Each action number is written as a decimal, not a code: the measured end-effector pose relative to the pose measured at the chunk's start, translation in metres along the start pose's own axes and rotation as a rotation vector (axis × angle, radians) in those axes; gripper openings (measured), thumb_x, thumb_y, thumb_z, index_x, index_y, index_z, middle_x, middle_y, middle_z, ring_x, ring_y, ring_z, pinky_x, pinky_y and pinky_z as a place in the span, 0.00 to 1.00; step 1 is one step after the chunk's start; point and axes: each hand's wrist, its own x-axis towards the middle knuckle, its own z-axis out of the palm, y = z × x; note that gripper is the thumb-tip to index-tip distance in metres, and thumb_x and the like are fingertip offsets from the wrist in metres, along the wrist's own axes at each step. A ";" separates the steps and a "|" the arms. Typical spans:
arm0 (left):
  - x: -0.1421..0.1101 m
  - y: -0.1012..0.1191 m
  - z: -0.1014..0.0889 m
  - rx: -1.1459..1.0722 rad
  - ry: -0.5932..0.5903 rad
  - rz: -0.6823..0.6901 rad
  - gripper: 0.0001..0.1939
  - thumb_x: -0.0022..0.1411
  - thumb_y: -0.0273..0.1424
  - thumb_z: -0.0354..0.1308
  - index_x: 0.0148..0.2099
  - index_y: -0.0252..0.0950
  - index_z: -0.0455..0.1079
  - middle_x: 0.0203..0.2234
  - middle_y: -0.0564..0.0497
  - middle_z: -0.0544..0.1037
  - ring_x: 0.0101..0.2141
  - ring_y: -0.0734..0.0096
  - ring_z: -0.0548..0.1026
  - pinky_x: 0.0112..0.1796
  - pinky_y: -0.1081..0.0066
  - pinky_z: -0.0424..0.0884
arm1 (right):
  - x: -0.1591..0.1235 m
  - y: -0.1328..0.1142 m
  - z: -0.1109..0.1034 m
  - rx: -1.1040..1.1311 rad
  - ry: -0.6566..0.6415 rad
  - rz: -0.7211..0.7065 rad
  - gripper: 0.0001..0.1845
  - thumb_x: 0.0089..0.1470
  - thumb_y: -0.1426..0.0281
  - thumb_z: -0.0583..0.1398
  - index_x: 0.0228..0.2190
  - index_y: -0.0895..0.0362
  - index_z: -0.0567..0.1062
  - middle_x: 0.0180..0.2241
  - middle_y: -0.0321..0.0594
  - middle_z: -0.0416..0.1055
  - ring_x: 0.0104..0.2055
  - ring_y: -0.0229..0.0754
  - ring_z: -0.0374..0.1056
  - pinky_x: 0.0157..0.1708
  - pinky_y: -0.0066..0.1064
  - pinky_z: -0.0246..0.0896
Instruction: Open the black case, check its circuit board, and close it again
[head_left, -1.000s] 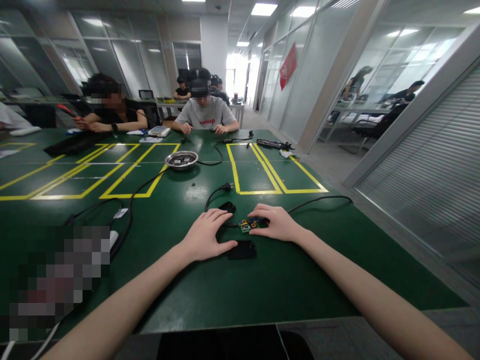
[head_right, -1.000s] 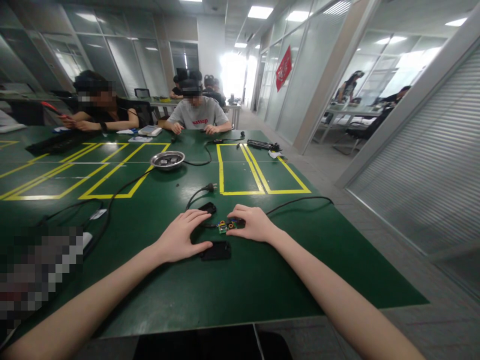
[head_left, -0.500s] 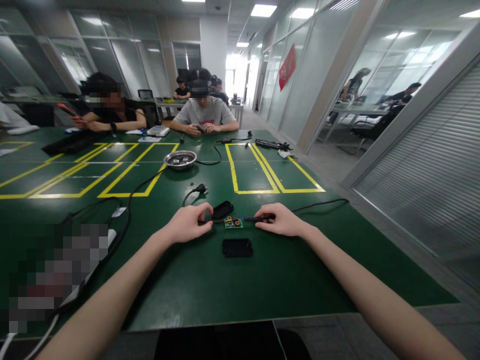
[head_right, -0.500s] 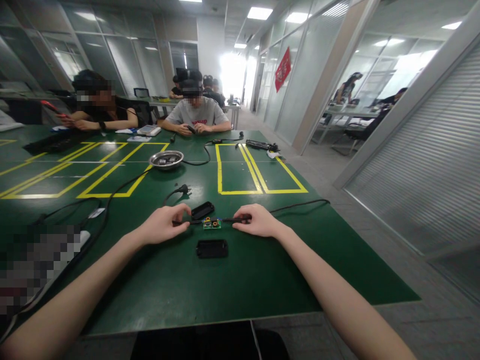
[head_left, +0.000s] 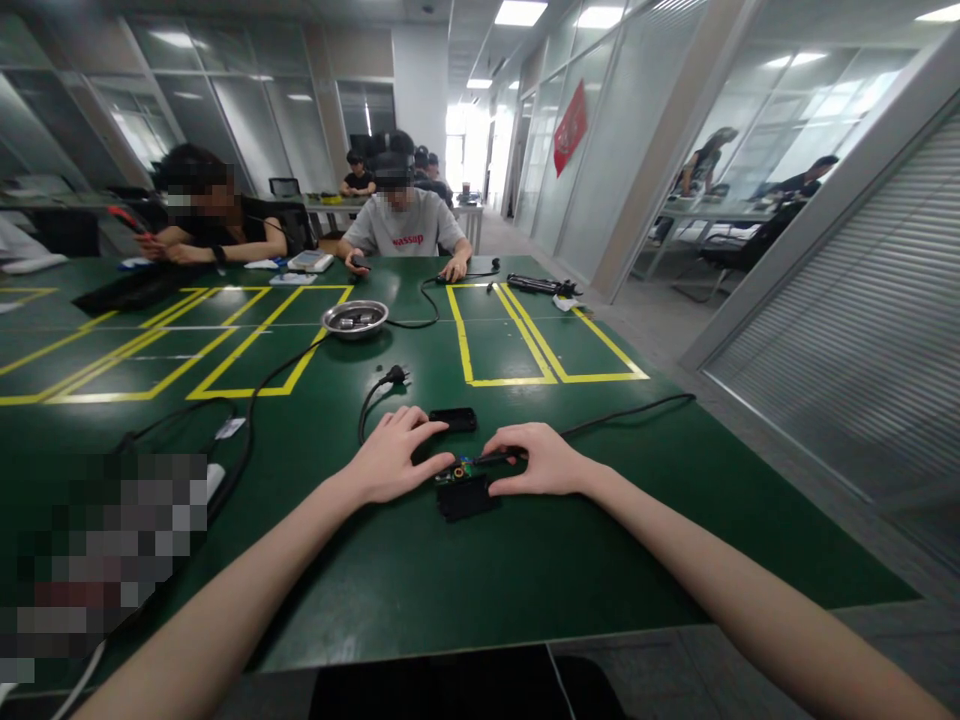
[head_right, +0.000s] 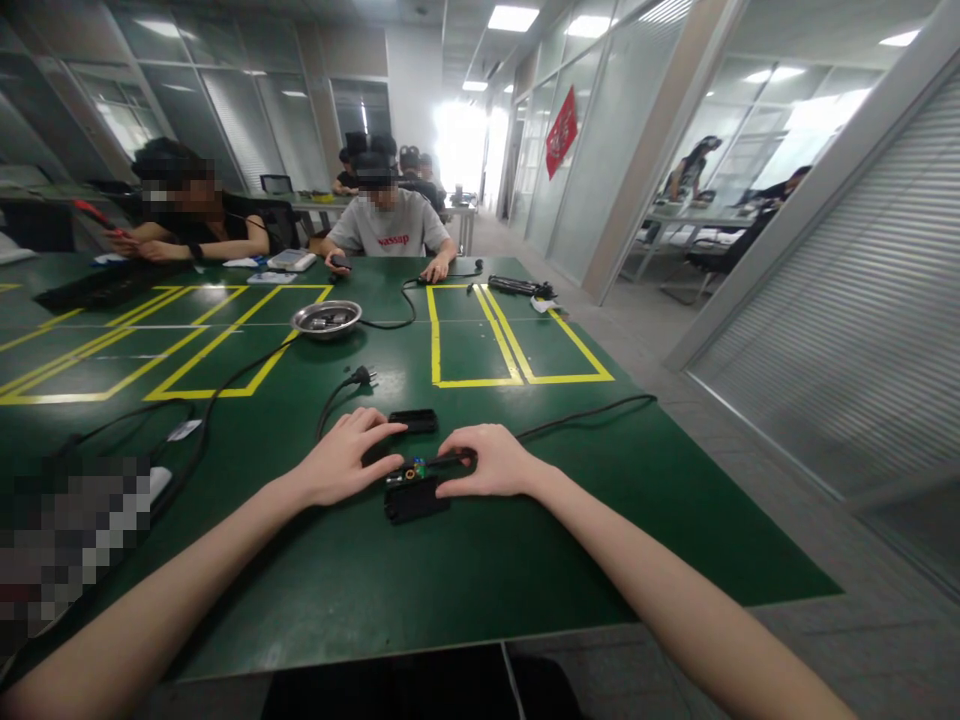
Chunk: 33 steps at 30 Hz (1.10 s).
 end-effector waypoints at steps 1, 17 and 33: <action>-0.001 -0.002 -0.002 -0.018 -0.009 0.019 0.29 0.72 0.51 0.52 0.64 0.38 0.71 0.50 0.41 0.74 0.51 0.50 0.72 0.53 0.51 0.68 | 0.000 -0.001 0.001 -0.011 0.007 0.023 0.21 0.50 0.53 0.72 0.39 0.56 0.82 0.31 0.37 0.76 0.30 0.39 0.70 0.32 0.29 0.60; -0.005 -0.010 -0.007 -0.120 0.064 0.068 0.04 0.62 0.30 0.59 0.35 0.37 0.74 0.27 0.54 0.74 0.27 0.72 0.71 0.30 0.73 0.63 | -0.001 -0.015 0.010 -0.060 -0.037 -0.114 0.26 0.51 0.54 0.73 0.47 0.53 0.76 0.54 0.44 0.70 0.47 0.46 0.75 0.46 0.35 0.69; -0.001 -0.018 -0.009 -0.167 -0.014 -0.006 0.15 0.73 0.40 0.53 0.46 0.39 0.78 0.38 0.48 0.83 0.37 0.63 0.79 0.39 0.69 0.70 | 0.012 -0.003 0.009 -0.110 0.137 0.126 0.12 0.65 0.59 0.59 0.44 0.54 0.71 0.36 0.38 0.76 0.32 0.42 0.70 0.33 0.31 0.57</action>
